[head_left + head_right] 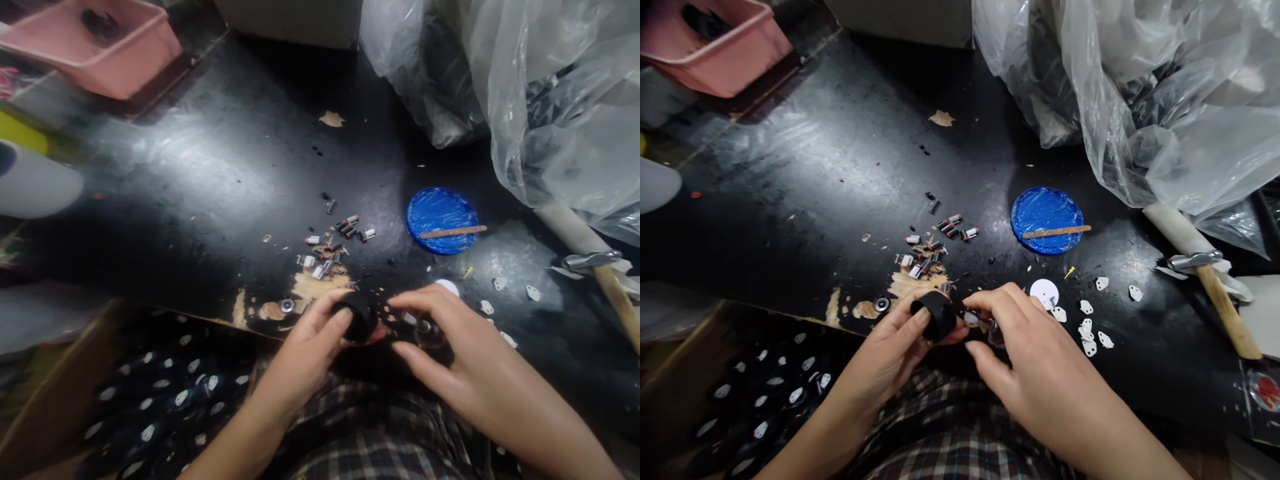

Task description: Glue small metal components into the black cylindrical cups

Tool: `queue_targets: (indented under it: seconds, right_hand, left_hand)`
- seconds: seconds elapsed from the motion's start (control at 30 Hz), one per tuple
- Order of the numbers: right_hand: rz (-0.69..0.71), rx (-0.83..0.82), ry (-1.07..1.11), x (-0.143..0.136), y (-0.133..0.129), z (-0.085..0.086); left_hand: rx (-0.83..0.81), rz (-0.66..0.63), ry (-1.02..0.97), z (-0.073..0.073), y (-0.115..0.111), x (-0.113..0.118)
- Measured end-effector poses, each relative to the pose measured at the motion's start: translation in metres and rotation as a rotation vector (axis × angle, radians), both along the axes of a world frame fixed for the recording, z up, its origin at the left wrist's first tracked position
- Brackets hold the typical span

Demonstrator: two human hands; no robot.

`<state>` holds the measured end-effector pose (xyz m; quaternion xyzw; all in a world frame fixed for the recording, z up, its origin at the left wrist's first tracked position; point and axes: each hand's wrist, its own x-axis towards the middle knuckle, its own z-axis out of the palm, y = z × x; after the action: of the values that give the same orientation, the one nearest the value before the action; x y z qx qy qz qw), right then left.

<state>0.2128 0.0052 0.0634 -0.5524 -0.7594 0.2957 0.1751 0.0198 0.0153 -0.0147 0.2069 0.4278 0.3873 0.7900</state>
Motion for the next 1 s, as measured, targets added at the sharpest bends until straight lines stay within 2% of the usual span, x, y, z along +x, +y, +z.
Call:
queue_targets:
  seconds: [0.1,0.2,0.3,0.4,0.47,0.53,0.6,0.63,0.67,0.7,0.77,0.83,0.87,0.9,1.0]
  right_hand:
    - [0.028,-0.104,-0.012,0.003,0.001,0.002]
    - [0.101,-0.11,0.0,0.003,0.002,0.002]
    - [0.109,-0.101,-0.014,0.002,0.003,0.003]
    - [0.079,-0.183,-0.029,0.003,0.002,0.008]
    - [0.043,-0.328,0.04,0.006,0.002,0.012]
    - [0.054,-0.554,0.212,0.008,0.002,0.015]
    - [0.101,-0.753,0.409,0.008,0.004,0.014]
    - [0.116,-0.806,0.486,0.006,0.006,0.012]
    - [0.109,-0.816,0.53,0.003,0.008,0.009]
    - [0.075,-0.775,0.535,0.0,0.012,0.004]
    - [-0.044,-0.561,0.395,-0.01,0.024,-0.007]
    - [-0.155,-0.233,0.084,-0.022,0.04,-0.02]
    - [-0.156,-0.117,-0.112,-0.027,0.049,-0.026]
    - [-0.149,-0.077,-0.196,-0.033,0.059,-0.031]
    - [-0.105,-0.03,-0.334,-0.05,0.083,-0.04]
  left_hand:
    - [0.035,0.003,0.084,-0.001,0.0,-0.006]
    - [0.086,-0.03,0.126,-0.004,-0.001,-0.01]
    - [0.245,-0.122,0.238,-0.006,0.001,-0.014]
    - [0.439,-0.25,0.391,-0.003,0.005,-0.018]
    - [0.604,-0.323,0.469,0.0,0.007,-0.024]
    - [0.881,-0.357,0.484,0.002,0.005,-0.032]
    - [1.161,-0.298,0.457,0.002,0.0,-0.039]
    - [1.238,-0.23,0.456,0.001,-0.004,-0.041]
    - [1.236,-0.138,0.476,0.0,-0.008,-0.041]
    - [1.15,-0.027,0.515,-0.001,-0.012,-0.04]
    - [0.818,0.186,0.575,-0.003,-0.018,-0.034]
    - [0.461,0.315,0.544,-0.003,-0.021,-0.026]
    - [0.331,0.338,0.495,-0.003,-0.021,-0.023]
    - [0.244,0.342,0.435,-0.003,-0.02,-0.02]
    - [0.132,0.323,0.249,0.0,-0.012,-0.015]
